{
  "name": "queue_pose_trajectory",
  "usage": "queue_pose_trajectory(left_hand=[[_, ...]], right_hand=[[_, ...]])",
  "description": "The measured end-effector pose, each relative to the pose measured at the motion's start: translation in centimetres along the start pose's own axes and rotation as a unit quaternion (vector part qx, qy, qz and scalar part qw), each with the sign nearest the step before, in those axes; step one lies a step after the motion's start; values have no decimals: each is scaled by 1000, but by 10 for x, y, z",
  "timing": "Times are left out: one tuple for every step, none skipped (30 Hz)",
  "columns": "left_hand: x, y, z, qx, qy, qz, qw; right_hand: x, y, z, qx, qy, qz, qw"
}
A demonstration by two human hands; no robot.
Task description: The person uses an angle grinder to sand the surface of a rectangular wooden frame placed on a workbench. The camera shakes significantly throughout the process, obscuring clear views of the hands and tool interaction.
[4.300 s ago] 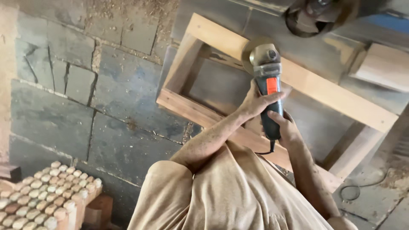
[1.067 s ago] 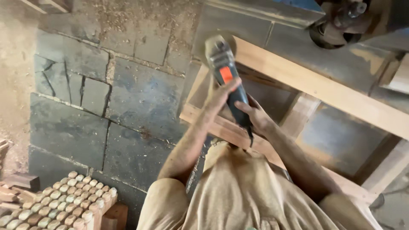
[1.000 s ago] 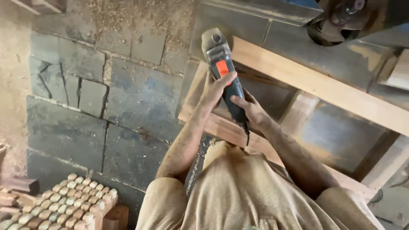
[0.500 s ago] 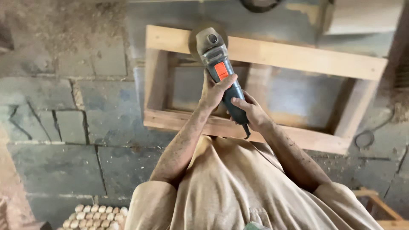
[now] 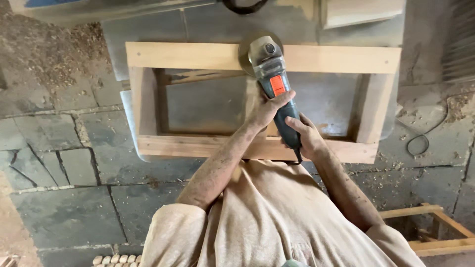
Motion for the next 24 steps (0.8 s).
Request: queue_pose_trajectory(left_hand=[[-2,-7,6,-3,15,10,1000],[-4,-15,11,-6,28,26,999],[-6,-24,16,-9,42,40,998],[-7,-32,21,-13,55,54,997],[-8,-41,25,-14,50,66,996],[-8,-51,28,-14,45,79,996],[-8,-61,31,-15,39,92,995],[-8,-71,34,-24,31,87,995],[-8,-82,37,-32,23,81,996],[-9,-92,41,-40,15,76,996],[-9,-100,44,-35,11,96,995],[-10,-107,48,-30,6,117,993],[-11,-116,52,-24,2,138,990],[-9,-126,58,-11,57,172,983],[-7,-136,64,2,110,205,972],[-4,-144,68,15,162,238,957],[-2,-150,68,16,99,213,972],[1,-155,67,17,36,186,982],[2,-156,64,16,-31,151,988],[8,-155,61,34,-93,148,984],[12,-147,57,47,-161,137,976],[15,-136,57,-2,-101,108,989],[20,-124,56,-48,-37,77,995],[21,-108,55,-90,30,45,995]], right_hand=[[3,8,0,-6,5,-4,1000],[6,15,0,-12,10,-8,1000],[9,23,0,-17,14,-10,1000],[12,32,0,-25,17,-22,999],[16,40,0,-32,20,-33,999],[21,48,0,-40,22,-43,998],[25,56,0,-42,27,-48,998],[31,64,0,-45,31,-52,997],[35,73,-1,-47,35,-57,997],[38,80,-3,-58,48,-56,996],[41,89,-5,-70,61,-55,994],[44,97,-9,-81,74,-54,992],[48,107,-13,-83,83,-52,992],[51,116,-18,-84,92,-49,991],[54,126,-23,-85,101,-45,990],[56,135,-29,-99,96,-54,989],[57,143,-36,-112,88,-60,988],[58,148,-42,-124,80,-66,987],[58,153,-45,-129,69,-72,987],[59,156,-47,-135,57,-79,986],[53,151,-48,-135,42,-77,987],[48,143,-49,-114,43,-58,991],[48,133,-47,-95,42,-40,994],[42,120,-43,-76,42,-21,996]])
Point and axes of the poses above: each hand's wrist, its own x-axis away from the middle knuckle, its own y-axis out of the back of the hand, z = x × y, the point moved 2 cm from there along -x, towards the middle knuckle, and after that the axes turned 1 degree about x, right-handed, at the moved point
